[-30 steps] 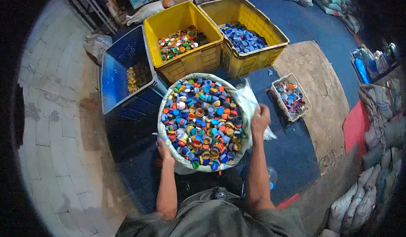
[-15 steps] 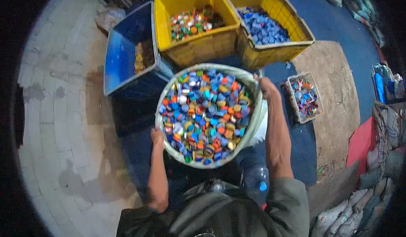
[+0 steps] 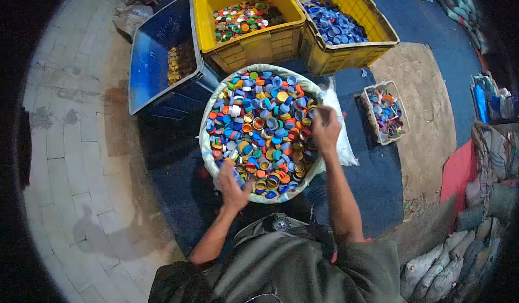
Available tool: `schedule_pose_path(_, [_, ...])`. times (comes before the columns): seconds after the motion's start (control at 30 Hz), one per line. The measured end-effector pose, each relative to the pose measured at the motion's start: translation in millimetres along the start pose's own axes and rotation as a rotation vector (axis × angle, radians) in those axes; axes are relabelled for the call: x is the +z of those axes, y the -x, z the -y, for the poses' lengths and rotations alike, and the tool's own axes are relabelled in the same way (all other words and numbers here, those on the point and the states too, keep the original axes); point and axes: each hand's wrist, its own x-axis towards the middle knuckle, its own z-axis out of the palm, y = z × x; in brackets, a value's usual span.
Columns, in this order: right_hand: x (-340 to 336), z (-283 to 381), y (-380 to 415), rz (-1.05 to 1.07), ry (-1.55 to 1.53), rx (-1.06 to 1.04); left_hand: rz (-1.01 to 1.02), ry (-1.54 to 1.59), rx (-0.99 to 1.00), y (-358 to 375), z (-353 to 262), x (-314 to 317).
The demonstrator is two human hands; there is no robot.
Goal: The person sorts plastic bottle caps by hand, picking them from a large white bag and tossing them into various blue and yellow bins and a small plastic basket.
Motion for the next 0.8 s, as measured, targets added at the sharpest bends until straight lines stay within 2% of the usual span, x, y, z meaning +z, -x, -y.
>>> schedule_pose_path(0.03, [4.8,-5.1,16.5,0.001,0.049,-0.072,0.107,-0.059,0.072,2.5,-16.2,-0.4])
schedule_pose_path(0.1, [3.1,22.1,36.5,0.120,0.208,0.081,0.263,-0.195,0.185,1.9,-28.7,1.5])
schedule_pose_path(0.17, [11.5,8.3,47.3,0.018,0.232,-0.132,0.304,-0.162,0.138,-2.1,-22.6,9.6])
schedule_pose_path(0.23, [16.8,4.3,56.6,0.024,0.276,-0.081,0.301,-0.281,0.202,-15.4,-18.5,13.3])
schedule_pose_path(0.27, [19.9,2.7,59.5,0.025,0.298,-0.057,0.300,-0.212,0.200,-24.5,-16.5,15.0])
schedule_pose_path(0.37, [34.6,-5.7,66.6,-0.022,0.585,-0.264,0.244,-0.224,0.285,-49.3,-6.3,27.5])
schedule_pose_path(0.4, [41.1,-3.4,66.4,-0.090,0.564,-0.264,0.198,-0.102,0.247,-56.6,-6.5,29.1])
schedule_pose_path(0.5, [47.5,5.5,64.8,0.115,0.396,-0.031,0.121,-0.026,0.237,-75.0,-5.7,28.4])
schedule_pose_path(0.53, [52.8,12.8,68.7,0.109,0.418,-0.071,0.046,-0.030,0.247,-81.9,-6.3,26.3])
schedule_pose_path(0.57, [54.5,21.1,73.4,0.043,0.467,-0.227,0.025,0.003,0.209,-87.3,-6.5,23.2])
schedule_pose_path(0.63, [57.8,27.7,82.5,0.129,0.333,-0.260,-0.033,0.047,0.136,-107.4,8.1,21.1])
schedule_pose_path(0.7, [50.8,45.6,91.5,0.341,0.403,-0.280,-0.185,0.008,0.129,-135.6,27.7,20.0])
schedule_pose_path(0.73, [47.8,50.5,91.0,0.334,0.427,-0.377,-0.193,0.014,0.120,-150.7,39.2,19.9])
schedule_pose_path(0.8, [44.0,60.6,61.9,0.456,0.453,-0.286,-0.213,0.032,0.132,-180.8,60.4,21.7])
